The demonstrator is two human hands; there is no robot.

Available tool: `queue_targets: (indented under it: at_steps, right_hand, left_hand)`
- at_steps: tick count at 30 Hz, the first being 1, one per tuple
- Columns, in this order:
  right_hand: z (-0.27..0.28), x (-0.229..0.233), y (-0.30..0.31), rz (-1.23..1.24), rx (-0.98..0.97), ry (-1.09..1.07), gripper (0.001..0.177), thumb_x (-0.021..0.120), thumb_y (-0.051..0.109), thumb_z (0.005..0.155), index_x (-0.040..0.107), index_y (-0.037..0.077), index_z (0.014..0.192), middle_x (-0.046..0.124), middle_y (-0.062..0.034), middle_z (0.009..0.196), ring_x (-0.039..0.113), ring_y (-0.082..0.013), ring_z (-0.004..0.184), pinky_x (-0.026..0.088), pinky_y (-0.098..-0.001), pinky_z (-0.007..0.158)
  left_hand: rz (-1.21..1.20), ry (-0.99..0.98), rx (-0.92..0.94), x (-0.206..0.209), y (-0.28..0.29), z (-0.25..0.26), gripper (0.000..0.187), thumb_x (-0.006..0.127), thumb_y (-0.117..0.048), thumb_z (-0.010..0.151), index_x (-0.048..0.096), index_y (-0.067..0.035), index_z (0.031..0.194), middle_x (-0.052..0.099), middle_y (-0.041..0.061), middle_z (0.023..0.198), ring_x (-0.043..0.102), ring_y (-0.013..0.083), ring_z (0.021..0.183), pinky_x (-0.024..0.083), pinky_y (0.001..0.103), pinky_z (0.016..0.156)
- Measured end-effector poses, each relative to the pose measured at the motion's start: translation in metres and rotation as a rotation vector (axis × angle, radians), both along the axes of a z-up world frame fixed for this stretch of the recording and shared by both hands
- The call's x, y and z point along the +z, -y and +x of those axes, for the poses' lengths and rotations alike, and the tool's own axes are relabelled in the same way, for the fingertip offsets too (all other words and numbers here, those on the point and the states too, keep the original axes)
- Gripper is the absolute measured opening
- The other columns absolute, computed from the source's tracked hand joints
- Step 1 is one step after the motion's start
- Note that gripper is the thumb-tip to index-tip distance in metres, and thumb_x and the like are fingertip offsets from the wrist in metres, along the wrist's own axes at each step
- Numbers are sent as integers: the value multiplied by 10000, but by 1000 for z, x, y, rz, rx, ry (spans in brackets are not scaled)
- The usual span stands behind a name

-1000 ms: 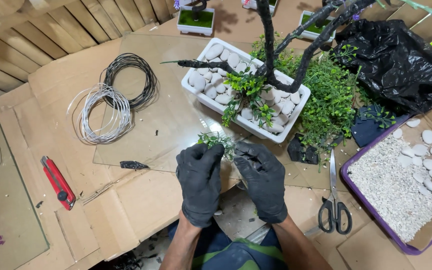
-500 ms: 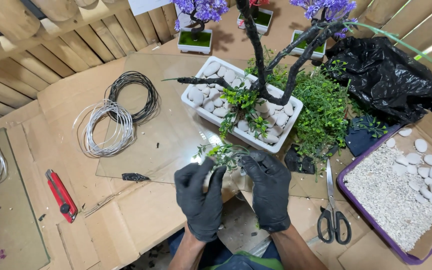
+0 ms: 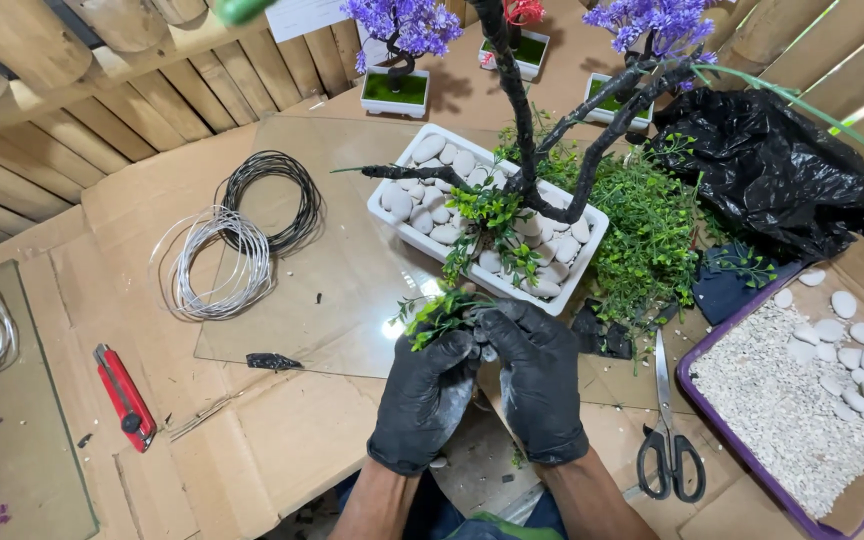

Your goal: The person arranges small green artificial plants into a white rectangular planter filled with white stones. They use their gloved hands to position the foliage around a dark, twisted branch structure within the container.

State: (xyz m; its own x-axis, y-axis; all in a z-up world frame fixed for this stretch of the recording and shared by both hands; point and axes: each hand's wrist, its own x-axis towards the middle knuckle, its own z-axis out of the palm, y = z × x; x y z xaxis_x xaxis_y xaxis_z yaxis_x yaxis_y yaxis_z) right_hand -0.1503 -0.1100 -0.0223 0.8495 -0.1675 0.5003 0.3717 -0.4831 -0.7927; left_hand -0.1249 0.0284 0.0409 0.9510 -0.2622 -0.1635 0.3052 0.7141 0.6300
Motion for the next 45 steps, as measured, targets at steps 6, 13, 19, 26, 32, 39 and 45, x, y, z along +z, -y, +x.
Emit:
queue_targets:
  at_steps: [6, 13, 19, 26, 32, 39, 45]
  right_hand:
    - [11, 35, -18, 764, -146, -378, 155, 826, 168, 803, 811, 103, 943, 801, -62, 991, 767, -253, 999, 675, -428, 853]
    - [11, 43, -15, 601, -21, -387, 151, 773, 183, 872, 800, 124, 1010, 795, -52, 983, 756, -244, 932, 659, -440, 821]
    - [-5, 63, -13, 355, -19, -299, 225, 663, 258, 951, 757, 156, 1128, 770, -68, 1138, 744, -326, 1114, 684, -489, 979]
    - [-21, 35, 5, 315, -356, -141, 165, 680, 98, 983, 753, 90, 1131, 762, -77, 1025, 729, -205, 885, 665, -361, 780]
    - [-12, 9, 15, 306, -397, -107, 158, 690, 112, 992, 744, 81, 1138, 768, -77, 1027, 734, -212, 864, 652, -391, 811]
    - [-8, 5, 12, 219, -411, -114, 144, 675, 158, 1026, 754, 89, 1125, 732, -44, 903, 679, -186, 777, 604, -390, 753]
    - [-6, -1, 14, 261, -389, -126, 154, 672, 164, 1021, 752, 96, 1133, 701, -32, 846, 647, -179, 754, 583, -390, 752]
  left_hand:
    - [78, 49, 81, -13, 7, 4, 502, 833, -48, 745, 695, 28, 1222, 747, 196, 1142, 715, 355, 1045, 598, 441, 907]
    - [285, 146, 164, -4, -1, 18, 235, 806, -91, 802, 777, -6, 1019, 784, 151, 997, 748, 292, 937, 626, 422, 853]
    - [359, -12, 256, 15, -12, 47, 183, 823, -91, 776, 808, -4, 937, 695, 65, 748, 619, 167, 695, 510, 320, 635]
    - [401, 5, 212, 38, -16, 85, 249, 801, -50, 786, 788, 34, 1020, 786, 130, 892, 734, 225, 802, 632, 322, 679]
    - [292, -31, 195, 28, -4, 94, 331, 824, -20, 724, 768, 32, 1046, 780, 131, 971, 739, 249, 880, 631, 362, 817]
    - [163, 109, 242, 1, 6, 107, 539, 831, -11, 715, 696, -37, 1235, 751, 132, 1155, 726, 260, 1015, 645, 406, 888]
    - [122, 117, 234, -2, 8, 107, 547, 841, -25, 712, 692, -38, 1238, 746, 131, 1181, 721, 265, 1061, 633, 434, 937]
